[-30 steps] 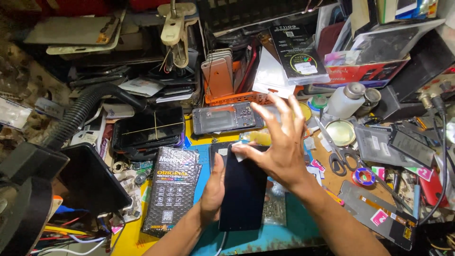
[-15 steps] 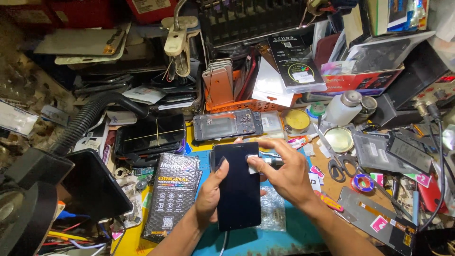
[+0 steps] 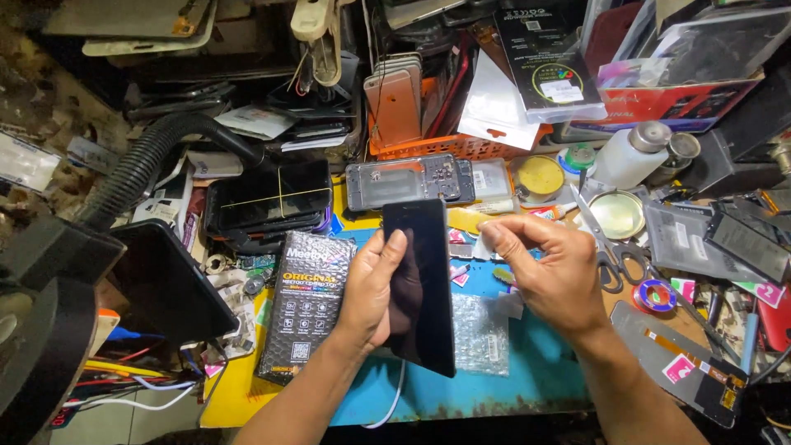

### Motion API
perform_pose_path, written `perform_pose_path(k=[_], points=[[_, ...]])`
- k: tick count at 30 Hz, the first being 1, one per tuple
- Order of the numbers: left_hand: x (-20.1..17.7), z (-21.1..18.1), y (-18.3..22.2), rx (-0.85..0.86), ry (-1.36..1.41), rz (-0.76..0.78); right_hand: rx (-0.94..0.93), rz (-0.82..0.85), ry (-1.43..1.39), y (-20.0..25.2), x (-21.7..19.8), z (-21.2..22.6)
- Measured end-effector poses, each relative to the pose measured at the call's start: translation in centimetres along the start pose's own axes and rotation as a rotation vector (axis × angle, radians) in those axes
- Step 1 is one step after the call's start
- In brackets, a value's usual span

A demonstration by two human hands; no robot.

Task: Repairing a mobile phone by cleaning the screen and inspecting internal components like the motherboard and frame.

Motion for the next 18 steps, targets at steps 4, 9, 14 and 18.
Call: perform_pose_path(k=[4, 9, 14, 18], points=[[-3.0, -0.4, -1.1, -0.068, -0.010, -0.022, -0.052, 0.074, 0.178, 0.1, -1.1, -2.2], [-1.1, -0.1, -0.3, -0.221, 0.073, 0.273, 0.016, 0.239, 0.496, 1.4, -0.6, -5.1], [-2.0, -0.5, -0.8, -0.223, 0.287, 0.504, -0.251, 0.213, 0.655, 3.3, 0.3, -5.0], [-2.2, -1.7, -1.1, -0.174, 0.415, 0.881, -0.345, 0.361, 0.568, 6.2, 5.0, -4.3]])
Point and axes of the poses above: each hand's wrist, its own y-axis away from the middle knuckle, its own x-axis out of the palm, z = x × y, the point moved 4 cm from there along -y, towards the middle knuckle, and after that the axes turned 12 degrees about -x, right-handed, at the moved point
